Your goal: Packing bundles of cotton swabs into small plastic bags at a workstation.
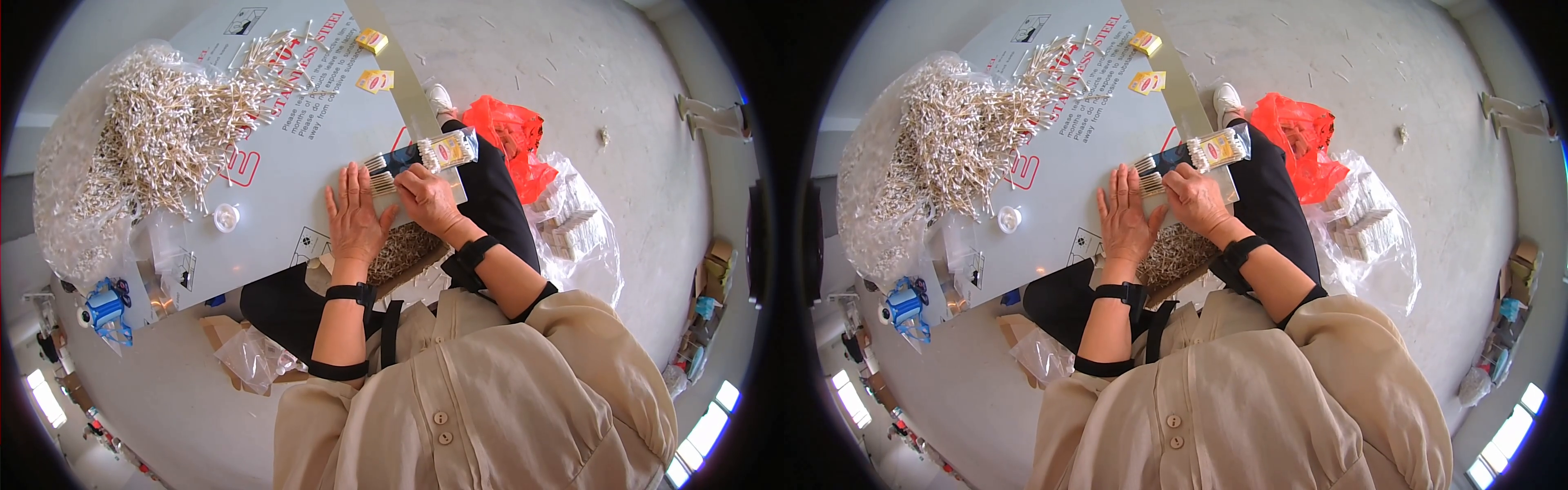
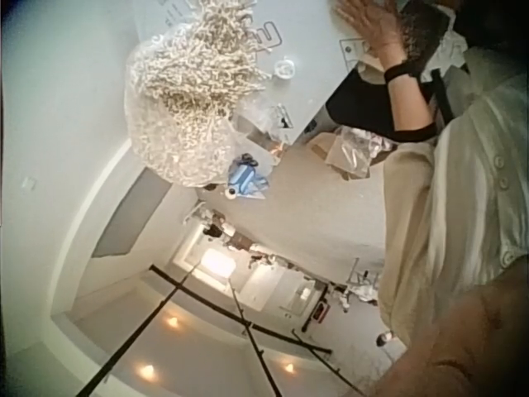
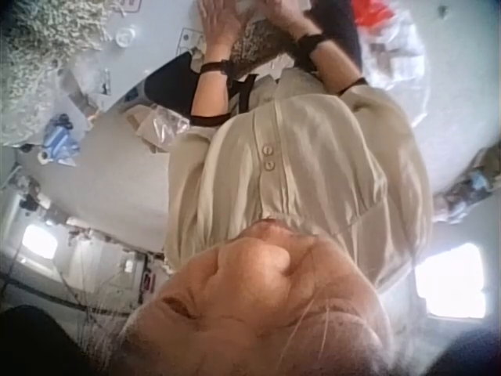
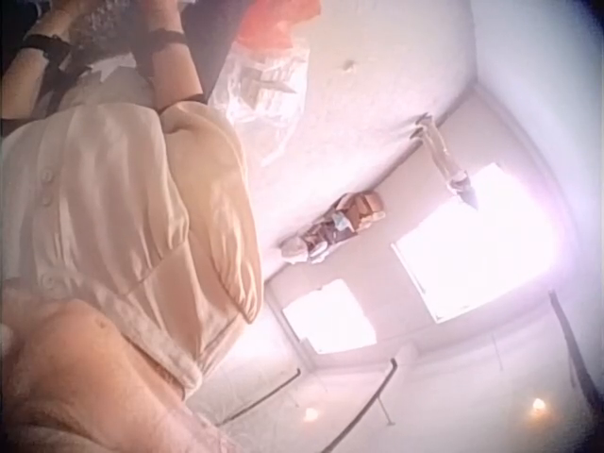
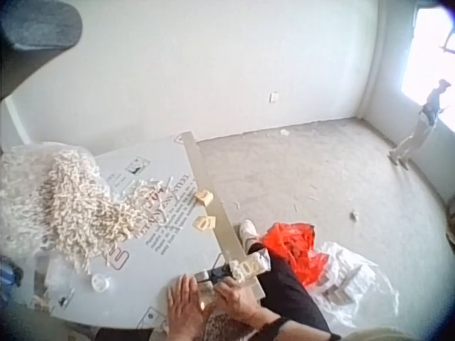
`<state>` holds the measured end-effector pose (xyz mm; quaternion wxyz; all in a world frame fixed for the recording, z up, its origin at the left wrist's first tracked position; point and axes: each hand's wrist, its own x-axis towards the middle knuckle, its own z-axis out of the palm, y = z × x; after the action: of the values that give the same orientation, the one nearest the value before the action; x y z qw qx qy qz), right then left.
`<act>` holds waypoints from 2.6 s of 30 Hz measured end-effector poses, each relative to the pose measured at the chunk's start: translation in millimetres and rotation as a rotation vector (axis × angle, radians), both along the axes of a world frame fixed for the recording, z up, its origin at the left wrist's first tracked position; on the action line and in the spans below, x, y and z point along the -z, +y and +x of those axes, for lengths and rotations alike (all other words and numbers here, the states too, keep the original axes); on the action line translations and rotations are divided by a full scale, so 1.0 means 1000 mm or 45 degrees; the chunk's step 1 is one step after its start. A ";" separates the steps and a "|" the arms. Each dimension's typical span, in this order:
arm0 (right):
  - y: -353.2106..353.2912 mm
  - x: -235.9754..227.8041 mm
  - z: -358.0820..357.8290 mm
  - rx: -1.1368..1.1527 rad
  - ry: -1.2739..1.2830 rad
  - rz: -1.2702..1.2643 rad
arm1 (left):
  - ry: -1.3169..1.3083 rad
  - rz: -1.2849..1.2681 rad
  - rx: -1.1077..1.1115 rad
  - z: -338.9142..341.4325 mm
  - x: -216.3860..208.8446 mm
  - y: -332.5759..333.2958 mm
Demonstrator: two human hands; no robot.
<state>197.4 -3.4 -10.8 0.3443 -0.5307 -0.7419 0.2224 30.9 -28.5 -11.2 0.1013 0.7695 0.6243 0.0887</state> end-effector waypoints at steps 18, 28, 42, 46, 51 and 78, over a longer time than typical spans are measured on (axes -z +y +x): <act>0.001 -0.001 -0.001 0.002 -0.043 -0.002 | -0.005 0.015 -0.007 0.000 0.001 0.000; 0.001 0.000 -0.002 0.008 -0.056 -0.025 | -0.009 0.028 0.000 0.000 0.002 0.000; 0.009 -0.008 -0.008 0.045 -0.093 -0.212 | -0.016 0.011 -0.005 -0.001 0.002 0.000; 0.017 -0.006 -0.008 0.042 -0.154 -0.199 | -0.022 0.007 -0.003 0.000 0.002 0.001; 0.018 -0.005 -0.009 0.042 -0.174 -0.215 | -0.031 0.020 0.001 -0.001 0.003 0.000; 0.065 -0.006 -0.014 -0.148 -0.178 -0.150 | -0.108 0.039 0.013 -0.002 0.004 -0.002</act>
<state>183.3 61.8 -4.4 0.2463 -0.5203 -0.7793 0.2478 28.9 -30.4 -14.8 0.1165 0.7696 0.6141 0.1303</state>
